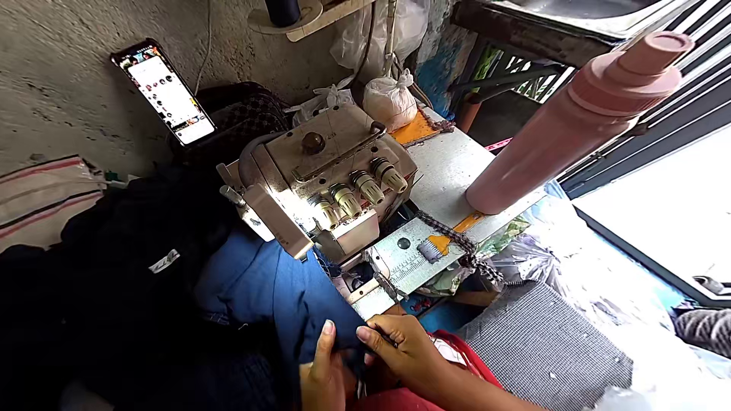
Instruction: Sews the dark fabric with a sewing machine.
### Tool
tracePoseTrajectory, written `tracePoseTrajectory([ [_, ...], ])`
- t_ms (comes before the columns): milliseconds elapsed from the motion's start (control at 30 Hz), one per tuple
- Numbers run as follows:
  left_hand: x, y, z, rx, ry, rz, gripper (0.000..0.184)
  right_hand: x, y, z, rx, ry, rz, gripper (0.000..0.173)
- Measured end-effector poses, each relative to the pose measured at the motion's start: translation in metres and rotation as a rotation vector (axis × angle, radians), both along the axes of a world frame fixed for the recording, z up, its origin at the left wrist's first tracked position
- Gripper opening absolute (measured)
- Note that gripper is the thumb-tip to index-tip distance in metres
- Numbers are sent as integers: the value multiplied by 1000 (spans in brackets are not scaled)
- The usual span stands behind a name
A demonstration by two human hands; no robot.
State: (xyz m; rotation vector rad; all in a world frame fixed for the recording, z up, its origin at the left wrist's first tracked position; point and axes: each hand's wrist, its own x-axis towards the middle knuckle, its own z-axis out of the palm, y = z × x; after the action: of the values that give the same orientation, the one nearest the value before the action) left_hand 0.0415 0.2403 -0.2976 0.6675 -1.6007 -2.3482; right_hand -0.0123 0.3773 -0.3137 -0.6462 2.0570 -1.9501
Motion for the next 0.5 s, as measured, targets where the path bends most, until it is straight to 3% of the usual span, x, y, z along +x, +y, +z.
tracePoseTrajectory([
  [33, -4, 3, 2, -188, 132, 92, 11, 1, 0, 1, -29, 19, -9, 36],
  [67, -6, 1, 3, -454, 245, 121, 11, 1, -1, 3, -49, 31, -15, 35],
  [100, -9, -5, 4, -728, 304, 112, 15, 0, -3, 4, -59, 34, -18, 35],
  [167, -15, -18, 14, -1076, 290, 77, 30, -6, -7, 6, -60, 23, -22, 35],
  [400, -52, -51, 35, -1391, 54, 32, 36, -47, -39, 20, -46, -69, -13, 29],
  [500, -62, -57, 48, -1486, -106, -72, 42, -69, -55, 20, -47, -139, -52, 33],
])
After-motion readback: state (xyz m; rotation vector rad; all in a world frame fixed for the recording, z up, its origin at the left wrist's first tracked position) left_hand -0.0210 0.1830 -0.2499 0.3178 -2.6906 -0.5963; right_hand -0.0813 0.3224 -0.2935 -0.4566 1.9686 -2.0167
